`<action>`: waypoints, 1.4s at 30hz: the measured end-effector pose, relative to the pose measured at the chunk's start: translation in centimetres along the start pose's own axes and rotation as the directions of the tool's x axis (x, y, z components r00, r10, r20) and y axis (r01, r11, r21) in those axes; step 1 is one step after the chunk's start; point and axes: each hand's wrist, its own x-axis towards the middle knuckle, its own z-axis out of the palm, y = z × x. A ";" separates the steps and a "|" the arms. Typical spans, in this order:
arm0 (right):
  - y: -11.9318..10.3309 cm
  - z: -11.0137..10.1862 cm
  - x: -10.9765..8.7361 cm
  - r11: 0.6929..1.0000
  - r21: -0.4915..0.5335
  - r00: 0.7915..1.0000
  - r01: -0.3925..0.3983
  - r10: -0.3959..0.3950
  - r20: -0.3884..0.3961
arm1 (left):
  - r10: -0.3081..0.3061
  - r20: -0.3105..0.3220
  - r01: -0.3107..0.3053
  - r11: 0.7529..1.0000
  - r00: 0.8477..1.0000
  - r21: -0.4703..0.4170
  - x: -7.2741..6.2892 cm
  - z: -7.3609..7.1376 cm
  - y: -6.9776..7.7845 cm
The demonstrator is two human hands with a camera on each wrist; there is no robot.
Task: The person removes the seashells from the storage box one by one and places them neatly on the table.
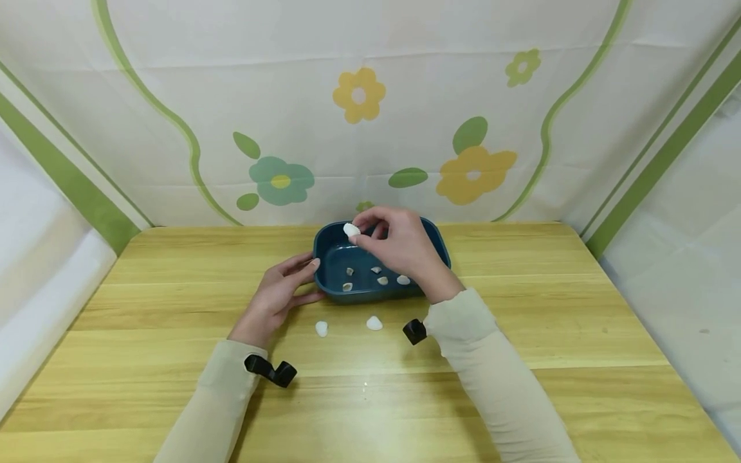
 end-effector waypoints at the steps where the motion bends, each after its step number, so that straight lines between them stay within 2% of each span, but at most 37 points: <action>1: 0.0 -0.1 -0.1 1.000 -0.002 1.000 0.007 -0.007 -0.003 | 0.002 -0.001 -0.002 1.000 1.000 0.001 0.0 0.0 0.0; 8: 0.3 -0.6 -1.4 1.000 0.003 1.000 0.028 -0.028 -0.005 | 0.008 0.001 -0.008 1.000 1.000 0.003 0.0 0.0 -0.1; 19: 1.3 -0.4 -5.1 0.998 0.054 0.999 -0.044 0.043 0.022 | 0.030 -0.002 -0.030 1.000 1.000 0.005 -0.1 -0.3 -0.2; 30: 3.7 0.2 -8.3 0.985 0.116 0.989 -0.128 0.117 0.092 | 0.040 0.001 -0.040 0.999 0.999 0.006 0.0 0.0 -0.2; 37: 4.6 1.5 -8.8 0.981 0.159 0.988 -0.111 0.092 0.124 | 0.031 -0.007 -0.032 0.999 0.999 -0.010 0.1 0.0 -0.2; 42: 4.5 1.6 -8.9 0.993 0.084 0.993 -0.078 0.069 0.100 | 0.031 -0.013 -0.031 0.999 0.999 -0.011 0.1 0.1 -0.3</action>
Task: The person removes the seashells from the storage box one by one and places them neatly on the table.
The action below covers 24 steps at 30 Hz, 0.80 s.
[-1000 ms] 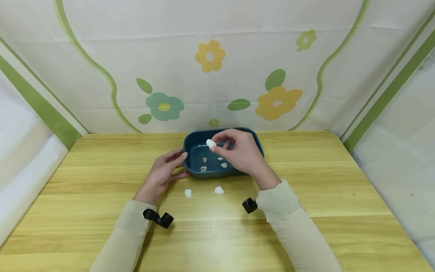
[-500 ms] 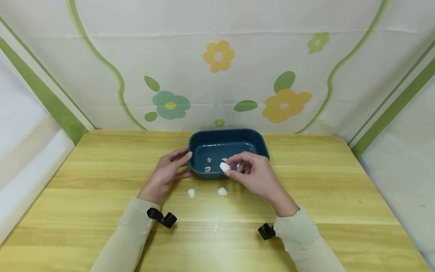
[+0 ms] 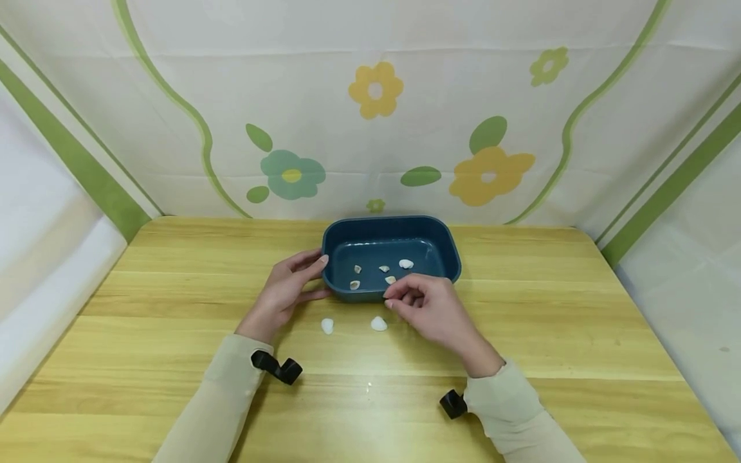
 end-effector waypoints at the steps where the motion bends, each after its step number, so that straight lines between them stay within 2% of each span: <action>1: 0.0 -0.1 -0.1 1.000 -0.029 1.000 0.001 -0.001 -0.002 | 0.002 -0.001 -0.002 1.000 1.000 -0.002 0.0 0.0 0.0; 7: 0.6 -1.1 -1.3 0.986 -0.168 1.000 -0.014 0.011 -0.022 | 0.003 0.004 -0.003 1.000 1.000 -0.006 0.0 -0.1 -0.1; 12: 2.3 -1.9 -2.4 0.976 -0.212 0.997 -0.053 0.039 -0.069 | 0.005 0.002 -0.005 1.000 1.000 -0.003 0.1 -0.2 -0.1; 19: 3.8 -3.4 -3.5 0.971 -0.220 0.990 -0.099 0.073 -0.123 | 0.003 0.003 -0.003 1.000 1.000 -0.004 0.1 -0.1 0.0; 24: 4.7 -3.8 -3.7 0.970 -0.207 0.990 -0.125 0.107 -0.096 | 0.003 0.005 -0.003 1.000 1.000 -0.003 0.0 -0.1 -0.1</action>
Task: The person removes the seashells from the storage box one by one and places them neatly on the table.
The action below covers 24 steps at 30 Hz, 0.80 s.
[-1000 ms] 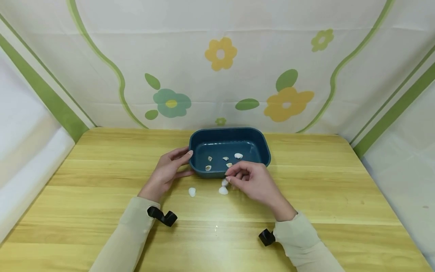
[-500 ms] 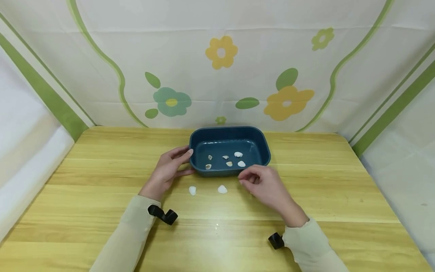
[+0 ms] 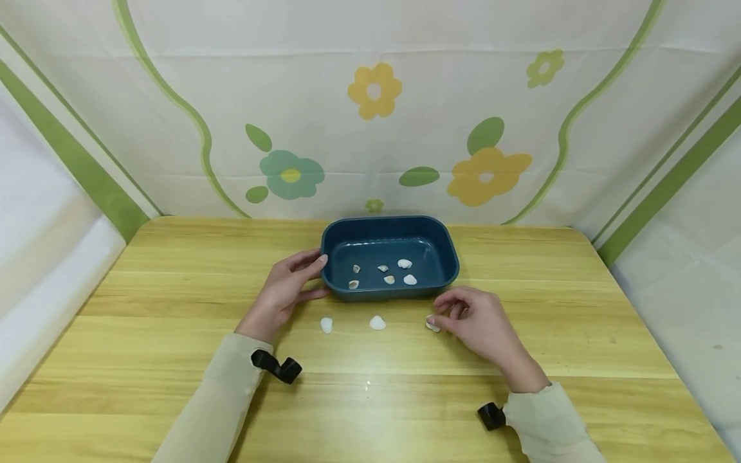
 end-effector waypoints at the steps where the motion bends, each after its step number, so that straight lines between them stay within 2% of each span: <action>1: 0.1 0.0 0.0 1.000 0.005 1.000 -0.007 0.007 0.015 | 0.000 0.001 0.000 1.000 1.000 0.000 0.0 0.0 0.0; 13: 1.2 0.2 0.0 0.993 0.078 0.989 -0.088 0.078 0.128 | -0.004 0.001 0.004 1.000 1.000 -0.001 0.1 0.0 -0.1; 18: 1.6 0.3 0.1 0.986 0.107 0.984 -0.128 0.112 0.140 | -0.003 -0.001 0.003 1.000 1.000 0.003 0.1 0.0 0.0; 24: 2.0 0.4 0.0 0.984 0.115 0.983 -0.134 0.117 0.141 | -0.005 -0.003 0.005 1.000 1.000 0.007 0.0 0.0 0.0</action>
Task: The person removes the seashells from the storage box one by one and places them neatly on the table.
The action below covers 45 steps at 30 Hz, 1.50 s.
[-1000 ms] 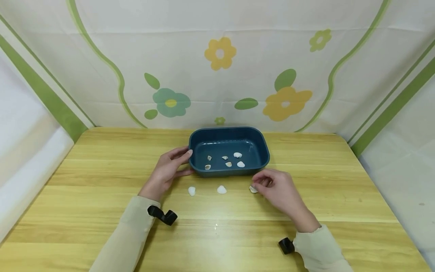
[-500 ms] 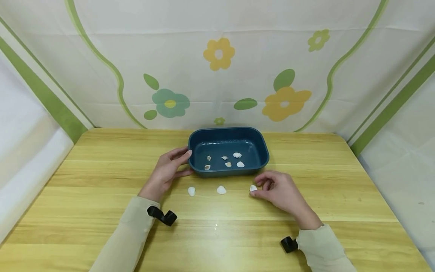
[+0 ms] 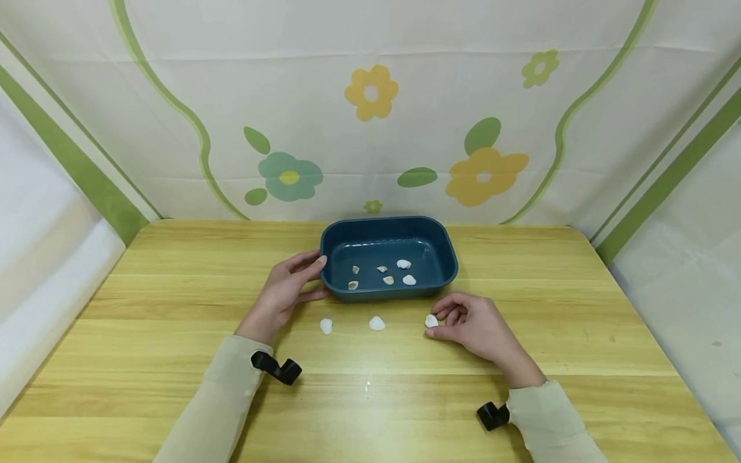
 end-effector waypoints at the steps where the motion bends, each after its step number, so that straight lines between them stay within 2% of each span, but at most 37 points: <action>1: 0.0 0.0 0.0 1.000 0.000 1.000 0.000 0.000 0.001 | -0.001 0.001 0.001 1.000 1.000 0.000 0.0 0.0 0.0; 14: -0.2 0.2 -0.1 0.999 -0.026 1.000 0.025 -0.025 0.010 | -0.001 -0.005 0.001 1.000 1.000 0.003 0.1 0.0 -0.1; 21: -0.3 0.4 -0.2 0.994 -0.073 0.996 0.087 -0.088 -0.007 | -0.003 -0.005 0.003 1.000 1.000 0.004 0.0 0.0 -0.1; 27: -0.6 0.7 -0.2 0.977 -0.141 0.987 0.158 -0.162 -0.018 | -0.007 -0.002 0.007 1.000 1.000 0.005 0.0 0.0 0.0; 31: -1.1 0.8 -0.2 0.970 -0.168 0.983 0.177 -0.184 -0.024 | -0.009 -0.002 0.009 1.000 1.000 0.007 -0.1 0.0 0.1; 37: -1.5 0.9 0.0 0.981 -0.142 0.991 0.130 -0.131 0.002 | -0.009 -0.003 0.009 1.000 1.000 0.006 -0.1 -0.1 0.0; 41: -1.7 1.0 0.2 0.987 -0.134 0.996 0.086 -0.091 -0.027 | -0.007 -0.004 0.007 1.000 1.000 0.007 0.0 -0.1 0.0; 45: -1.7 1.0 0.2 0.984 -0.159 0.994 0.075 -0.086 -0.062 | -0.004 -0.003 0.004 1.000 1.000 0.007 0.0 0.0 0.0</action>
